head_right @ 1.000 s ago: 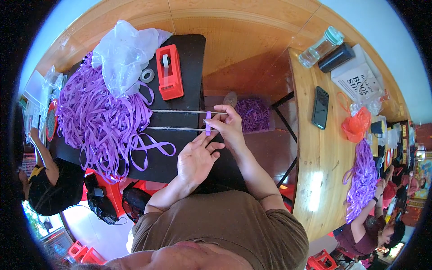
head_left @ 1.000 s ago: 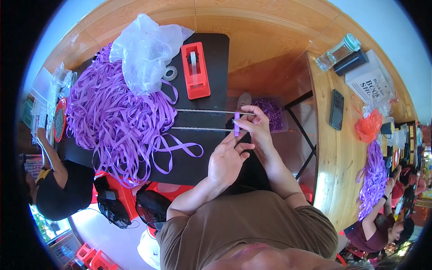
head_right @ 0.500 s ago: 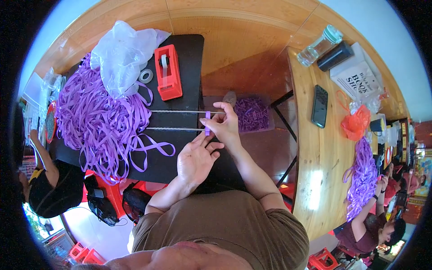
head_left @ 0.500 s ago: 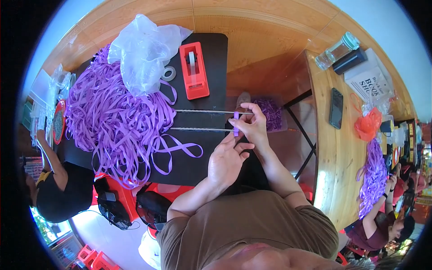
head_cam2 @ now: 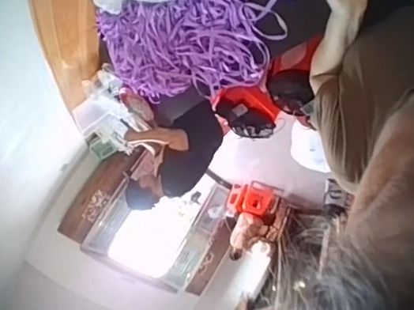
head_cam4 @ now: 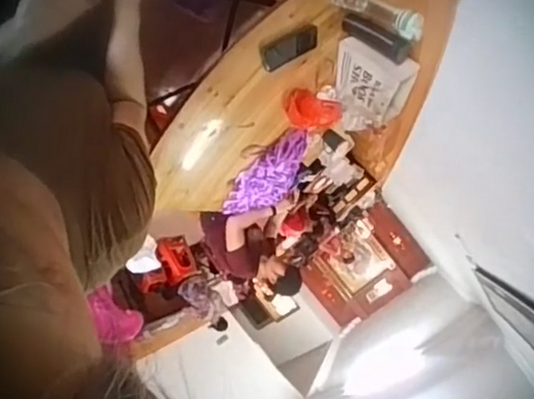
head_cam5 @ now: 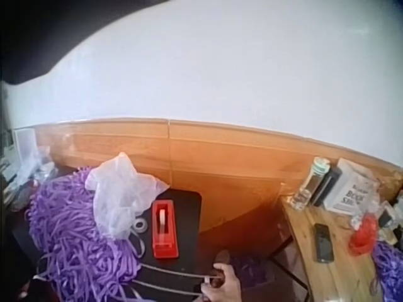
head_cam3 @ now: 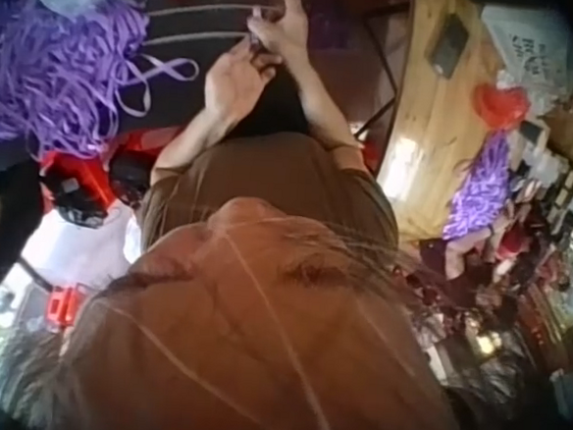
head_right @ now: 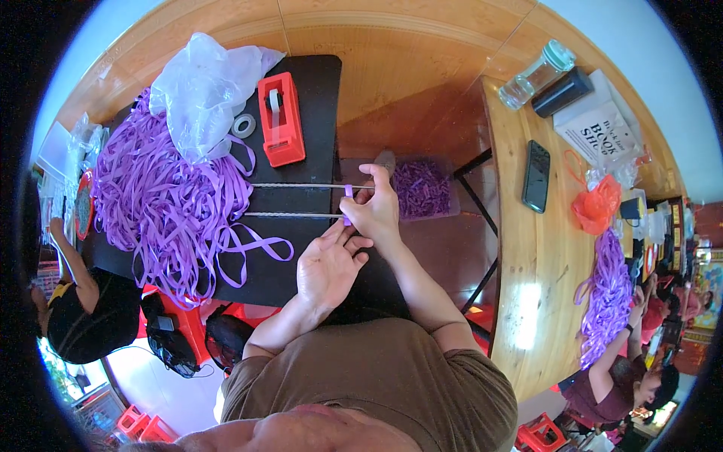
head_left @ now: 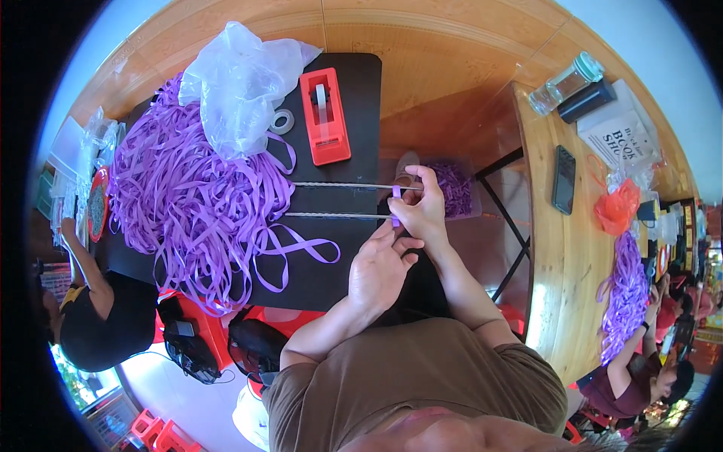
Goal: Manually assembling purple ribbon bows using a metal jig frame on a workshop table.
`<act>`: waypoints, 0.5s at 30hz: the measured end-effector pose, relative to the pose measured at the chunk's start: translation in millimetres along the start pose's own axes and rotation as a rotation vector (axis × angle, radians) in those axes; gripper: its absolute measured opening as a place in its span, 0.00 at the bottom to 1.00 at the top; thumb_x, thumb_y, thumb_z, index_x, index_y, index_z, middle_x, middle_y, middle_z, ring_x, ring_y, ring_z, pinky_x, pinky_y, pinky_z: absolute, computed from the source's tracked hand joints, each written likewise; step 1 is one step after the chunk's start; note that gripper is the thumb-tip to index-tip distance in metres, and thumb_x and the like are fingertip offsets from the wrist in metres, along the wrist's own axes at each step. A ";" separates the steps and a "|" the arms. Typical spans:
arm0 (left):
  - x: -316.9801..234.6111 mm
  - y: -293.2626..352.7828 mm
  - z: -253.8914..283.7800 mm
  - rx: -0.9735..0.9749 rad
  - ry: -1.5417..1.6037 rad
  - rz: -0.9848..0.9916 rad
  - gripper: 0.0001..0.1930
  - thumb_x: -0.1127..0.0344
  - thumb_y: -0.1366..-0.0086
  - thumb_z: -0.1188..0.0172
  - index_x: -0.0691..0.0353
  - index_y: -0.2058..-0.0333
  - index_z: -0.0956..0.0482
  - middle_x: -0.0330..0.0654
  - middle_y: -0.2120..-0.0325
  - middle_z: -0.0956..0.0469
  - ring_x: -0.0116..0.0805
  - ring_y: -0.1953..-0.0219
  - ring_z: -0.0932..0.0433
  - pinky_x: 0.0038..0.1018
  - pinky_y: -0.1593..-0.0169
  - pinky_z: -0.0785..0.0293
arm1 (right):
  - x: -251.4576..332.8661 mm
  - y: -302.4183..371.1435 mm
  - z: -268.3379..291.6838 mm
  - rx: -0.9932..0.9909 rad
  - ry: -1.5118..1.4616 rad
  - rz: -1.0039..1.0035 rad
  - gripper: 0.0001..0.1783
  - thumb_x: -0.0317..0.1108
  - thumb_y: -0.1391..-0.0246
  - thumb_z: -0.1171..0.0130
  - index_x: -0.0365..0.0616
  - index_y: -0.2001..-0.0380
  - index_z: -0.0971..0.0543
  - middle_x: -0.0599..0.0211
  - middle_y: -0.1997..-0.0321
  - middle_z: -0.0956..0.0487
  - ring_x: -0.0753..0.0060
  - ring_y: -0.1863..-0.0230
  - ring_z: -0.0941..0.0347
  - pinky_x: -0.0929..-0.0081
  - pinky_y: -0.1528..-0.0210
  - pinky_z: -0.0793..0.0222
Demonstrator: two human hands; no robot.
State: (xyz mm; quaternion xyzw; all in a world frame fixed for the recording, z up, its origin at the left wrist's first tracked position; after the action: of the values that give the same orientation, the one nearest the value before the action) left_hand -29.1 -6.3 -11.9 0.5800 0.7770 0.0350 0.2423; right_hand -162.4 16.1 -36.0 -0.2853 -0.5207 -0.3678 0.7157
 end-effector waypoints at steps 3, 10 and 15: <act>-1.2 0.6 -1.5 0.002 -0.007 -0.004 0.29 0.56 0.42 0.50 0.63 0.43 0.37 0.42 0.48 0.33 0.36 0.54 0.30 0.29 0.53 0.38 | 0.3 1.0 0.3 0.006 -0.018 0.016 0.30 0.26 0.63 0.35 0.43 0.52 0.31 0.75 0.81 0.30 0.84 0.80 0.35 0.81 0.78 0.38; -2.7 1.7 -4.5 0.007 0.013 0.014 0.31 0.56 0.42 0.50 0.64 0.42 0.38 0.42 0.47 0.32 0.38 0.54 0.30 0.30 0.52 0.38 | 6.8 4.4 5.5 0.129 -0.551 -0.219 0.26 0.32 0.50 0.37 0.39 0.48 0.33 0.71 0.75 0.26 0.82 0.74 0.30 0.79 0.75 0.35; -2.5 2.4 -3.6 -0.025 0.020 0.013 0.31 0.56 0.43 0.49 0.65 0.42 0.37 0.42 0.46 0.32 0.39 0.54 0.29 0.30 0.52 0.37 | -11.2 -1.0 14.3 0.282 -0.785 -0.312 0.23 0.32 0.46 0.44 0.39 0.47 0.33 0.65 0.71 0.24 0.77 0.69 0.28 0.79 0.67 0.33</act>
State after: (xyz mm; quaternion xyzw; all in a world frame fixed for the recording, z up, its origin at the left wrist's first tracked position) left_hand -28.0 -7.0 -7.1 0.5815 0.7752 0.0522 0.2414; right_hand -173.0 29.4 -42.4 -0.2207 -0.8350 -0.2605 0.4315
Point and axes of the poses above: each hand's wrist, its own y-axis away from the middle knuckle, its own z-axis out of the back of the hand, x = y × z, the point moved 3 cm from there along -y, towards the middle knuckle
